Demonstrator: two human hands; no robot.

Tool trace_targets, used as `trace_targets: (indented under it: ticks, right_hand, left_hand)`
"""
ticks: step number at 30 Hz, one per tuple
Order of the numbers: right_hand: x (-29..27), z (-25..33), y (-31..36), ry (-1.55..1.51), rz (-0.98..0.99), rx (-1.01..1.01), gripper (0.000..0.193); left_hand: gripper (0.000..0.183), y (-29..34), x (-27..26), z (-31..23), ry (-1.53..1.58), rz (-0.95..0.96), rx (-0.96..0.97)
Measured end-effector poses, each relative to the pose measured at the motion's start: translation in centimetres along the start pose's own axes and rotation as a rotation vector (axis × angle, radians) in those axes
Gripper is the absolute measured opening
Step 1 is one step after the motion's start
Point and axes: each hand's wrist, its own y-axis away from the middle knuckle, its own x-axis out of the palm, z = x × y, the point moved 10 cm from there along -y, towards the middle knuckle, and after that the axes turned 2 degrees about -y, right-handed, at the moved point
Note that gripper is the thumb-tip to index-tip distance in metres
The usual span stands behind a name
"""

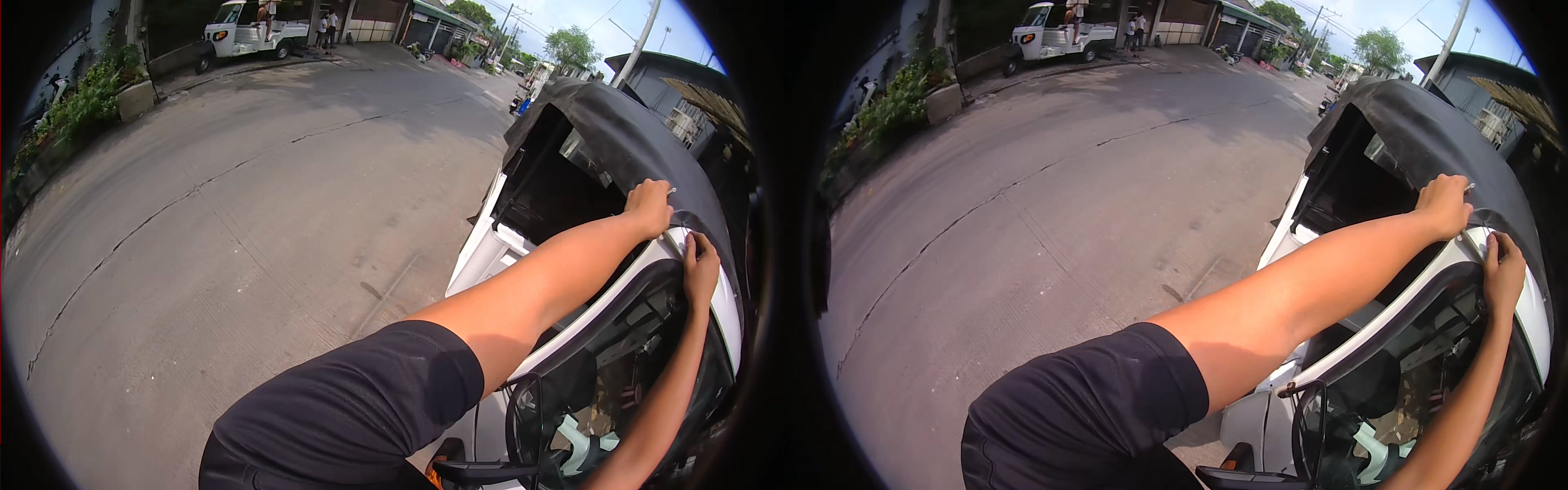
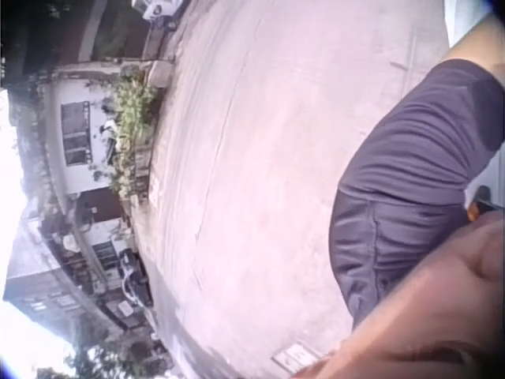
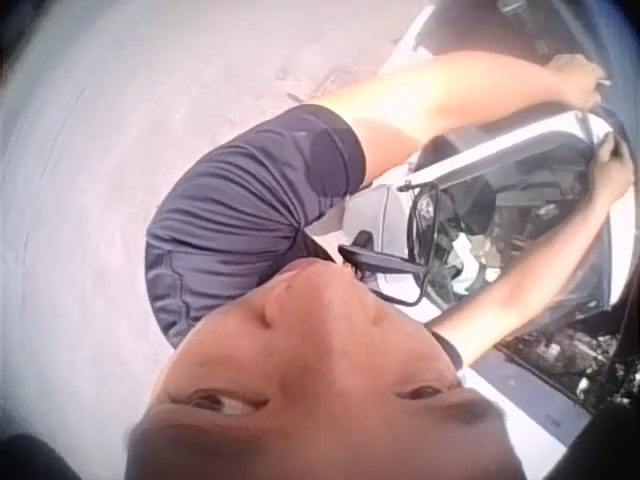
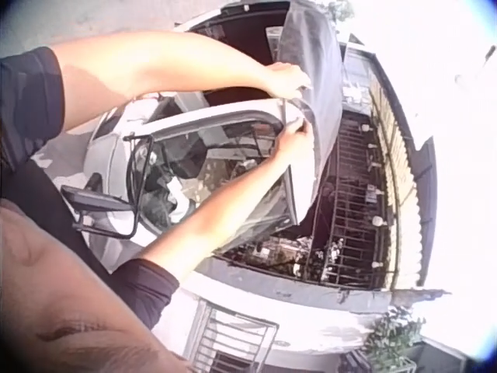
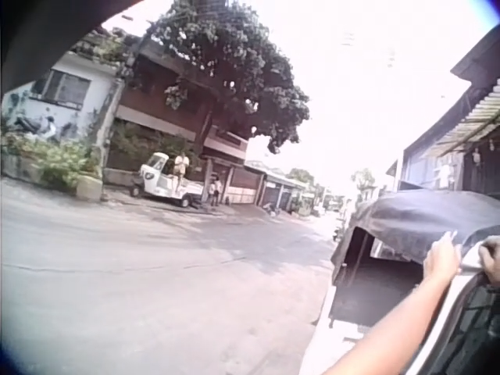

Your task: Repairing or securing the canvas roof of a small three-wheeled vehicle using tools.

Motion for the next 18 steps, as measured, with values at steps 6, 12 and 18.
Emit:
trace_targets:
  ticks: [6, 12, 18]
  right_hand:
    - [-0.6, 0.2, 0.6, -0.054, 0.018, 0.05, 0.029]
    - [-3.3, 3.9, 0.7, 0.116, 0.042, 0.039, 0.027]
    - [-14.4, 5.5, 9.1, 0.162, -0.136, 0.188, 0.028]
  left_hand:
    - [0.032, -1.3, 3.2, 3.1, 0.263, 0.159, -0.125]
    - [0.031, -2.1, 3.2, 3.3, 0.2, 0.101, -0.067]
    - [0.031, -2.0, 3.4, 1.2, 0.075, 0.185, -0.056]
